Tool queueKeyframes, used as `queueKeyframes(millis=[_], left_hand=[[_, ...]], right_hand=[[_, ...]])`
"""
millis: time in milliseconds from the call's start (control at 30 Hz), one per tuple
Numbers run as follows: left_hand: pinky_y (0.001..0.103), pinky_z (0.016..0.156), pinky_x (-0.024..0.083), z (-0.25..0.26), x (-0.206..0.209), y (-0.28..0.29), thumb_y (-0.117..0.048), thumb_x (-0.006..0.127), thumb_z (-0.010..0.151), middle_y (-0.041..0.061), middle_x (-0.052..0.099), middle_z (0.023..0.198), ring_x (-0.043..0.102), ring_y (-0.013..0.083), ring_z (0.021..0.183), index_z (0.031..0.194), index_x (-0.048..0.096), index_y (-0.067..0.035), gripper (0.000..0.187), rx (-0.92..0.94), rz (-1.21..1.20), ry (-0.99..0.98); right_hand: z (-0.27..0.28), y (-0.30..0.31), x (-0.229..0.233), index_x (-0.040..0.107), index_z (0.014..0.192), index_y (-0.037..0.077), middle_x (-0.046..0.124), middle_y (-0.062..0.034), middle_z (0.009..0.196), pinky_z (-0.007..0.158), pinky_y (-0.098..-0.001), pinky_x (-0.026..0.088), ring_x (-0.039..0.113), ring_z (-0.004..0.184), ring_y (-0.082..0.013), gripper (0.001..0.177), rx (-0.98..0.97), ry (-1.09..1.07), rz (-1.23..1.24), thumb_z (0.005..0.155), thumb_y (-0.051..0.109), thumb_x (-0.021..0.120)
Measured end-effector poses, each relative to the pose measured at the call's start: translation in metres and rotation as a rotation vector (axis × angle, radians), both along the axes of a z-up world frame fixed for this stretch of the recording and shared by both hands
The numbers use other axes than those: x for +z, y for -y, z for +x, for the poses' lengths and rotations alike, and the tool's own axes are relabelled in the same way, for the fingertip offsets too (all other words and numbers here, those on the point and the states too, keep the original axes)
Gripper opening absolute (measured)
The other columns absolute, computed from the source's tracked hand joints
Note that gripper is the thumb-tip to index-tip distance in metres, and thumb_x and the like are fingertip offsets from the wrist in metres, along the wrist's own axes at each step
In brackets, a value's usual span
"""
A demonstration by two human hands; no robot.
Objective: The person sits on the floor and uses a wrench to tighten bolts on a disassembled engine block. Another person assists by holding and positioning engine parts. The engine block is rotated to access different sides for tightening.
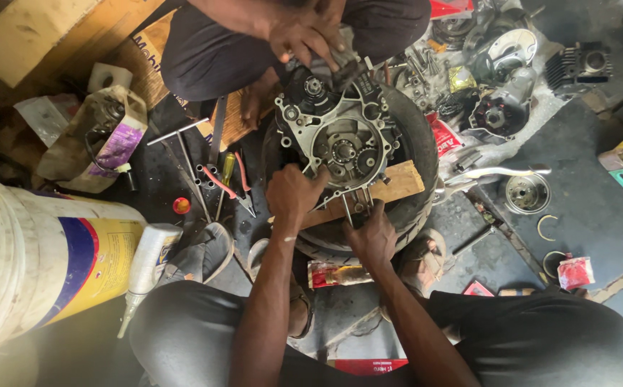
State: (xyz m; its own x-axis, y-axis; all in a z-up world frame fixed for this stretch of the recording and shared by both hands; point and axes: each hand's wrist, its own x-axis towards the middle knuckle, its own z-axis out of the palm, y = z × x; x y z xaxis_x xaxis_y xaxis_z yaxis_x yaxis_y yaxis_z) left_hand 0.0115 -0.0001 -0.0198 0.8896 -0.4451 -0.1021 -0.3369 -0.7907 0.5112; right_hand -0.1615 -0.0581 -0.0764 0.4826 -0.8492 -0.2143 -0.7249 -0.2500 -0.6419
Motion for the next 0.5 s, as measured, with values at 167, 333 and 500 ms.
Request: queueKeyframes(millis=[167, 333, 500], left_hand=[[0.052, 0.062, 0.059, 0.0016, -0.0032, 0.0019, -0.060, 0.071, 0.079, 0.029, 0.070, 0.071, 0.073, 0.0461, 0.069, 0.080, 0.073, 0.007, 0.067, -0.009, 0.005, 0.007], [0.052, 0.064, 0.058, 0.0004, -0.0062, -0.0010, -0.060, 0.072, 0.079, 0.030, 0.070, 0.072, 0.073, 0.0465, 0.071, 0.080, 0.074, 0.006, 0.067, -0.023, -0.001, 0.016], [0.053, 0.065, 0.058, 0.0017, -0.0044, 0.0017, -0.061, 0.073, 0.078, 0.029, 0.070, 0.073, 0.073, 0.0471, 0.072, 0.079, 0.074, 0.005, 0.067, -0.008, -0.016, 0.072]], right_hand=[[0.0000, 0.0015, 0.0011, 0.050, 0.113, 0.006, 0.072, -0.0201, 0.099, 0.080, -0.0534, 0.054, 0.070, 0.092, -0.0430, 0.061, -0.004, -0.015, -0.008, 0.070, 0.031, 0.084], [-0.0011, 0.0005, 0.0029, 0.051, 0.112, 0.006, 0.073, -0.0185, 0.099, 0.081, -0.0528, 0.054, 0.071, 0.092, -0.0418, 0.057, 0.009, -0.008, 0.001, 0.071, 0.031, 0.082], [0.0009, 0.0005, 0.0074, 0.052, 0.114, 0.007, 0.072, -0.0199, 0.099, 0.080, -0.0545, 0.053, 0.069, 0.094, -0.0440, 0.058, -0.020, 0.031, -0.010, 0.072, 0.031, 0.082]])
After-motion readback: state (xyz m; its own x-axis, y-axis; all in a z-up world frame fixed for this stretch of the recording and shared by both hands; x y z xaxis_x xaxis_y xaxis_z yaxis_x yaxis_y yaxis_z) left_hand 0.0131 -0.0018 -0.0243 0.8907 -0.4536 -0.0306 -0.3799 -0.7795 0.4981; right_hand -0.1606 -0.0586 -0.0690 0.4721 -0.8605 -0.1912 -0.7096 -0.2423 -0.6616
